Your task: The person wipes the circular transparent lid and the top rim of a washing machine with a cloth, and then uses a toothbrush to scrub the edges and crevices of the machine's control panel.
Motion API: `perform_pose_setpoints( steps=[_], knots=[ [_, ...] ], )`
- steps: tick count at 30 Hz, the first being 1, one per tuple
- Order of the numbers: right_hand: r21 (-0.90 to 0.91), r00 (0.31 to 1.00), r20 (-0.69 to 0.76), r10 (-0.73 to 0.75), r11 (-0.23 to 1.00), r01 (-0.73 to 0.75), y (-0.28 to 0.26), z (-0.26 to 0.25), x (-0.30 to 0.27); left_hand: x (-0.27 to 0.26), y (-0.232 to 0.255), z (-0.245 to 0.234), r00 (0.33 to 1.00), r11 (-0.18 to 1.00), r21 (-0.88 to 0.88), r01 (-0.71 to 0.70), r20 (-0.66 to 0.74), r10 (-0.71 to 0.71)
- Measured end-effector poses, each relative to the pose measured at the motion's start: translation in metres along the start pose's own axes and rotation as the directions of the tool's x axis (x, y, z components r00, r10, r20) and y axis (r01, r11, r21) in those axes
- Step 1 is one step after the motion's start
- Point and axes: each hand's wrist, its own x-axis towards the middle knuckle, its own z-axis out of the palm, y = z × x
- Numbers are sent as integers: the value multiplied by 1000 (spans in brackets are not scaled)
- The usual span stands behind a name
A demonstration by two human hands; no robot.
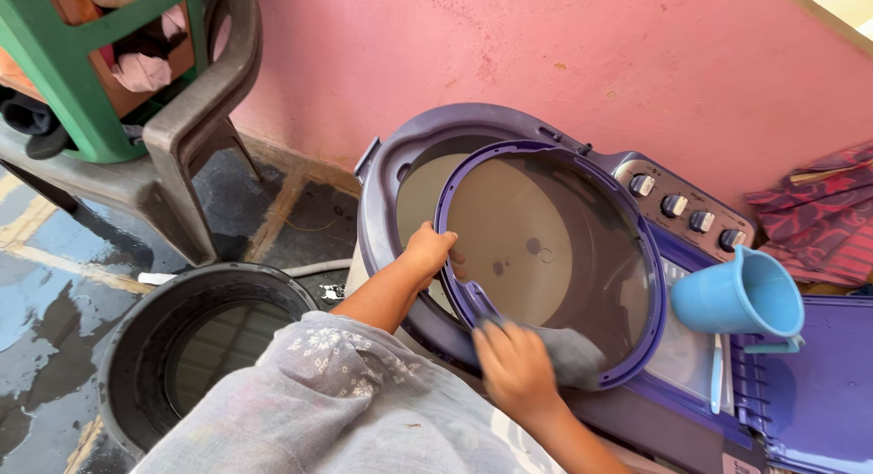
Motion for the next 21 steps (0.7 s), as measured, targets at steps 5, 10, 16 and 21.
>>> perform_pose_setpoints(
  steps=[5,10,16,21],
  knots=[
    [5,952,304,-22,1000,22,5,16,41,-2,4,0,999,999,35,-33,-4,33],
    [13,966,240,-100,995,100,26,-46,-35,-8,6,1,999,999,10,-32,-3,32],
    [22,957,264,-116,993,114,30,-45,-33,-11,7,0,1000,999,31,-19,5,19],
    [52,984,177,-2,999,-7,11,17,51,5,-6,0,998,991,125,-51,-27,55]
  ],
)
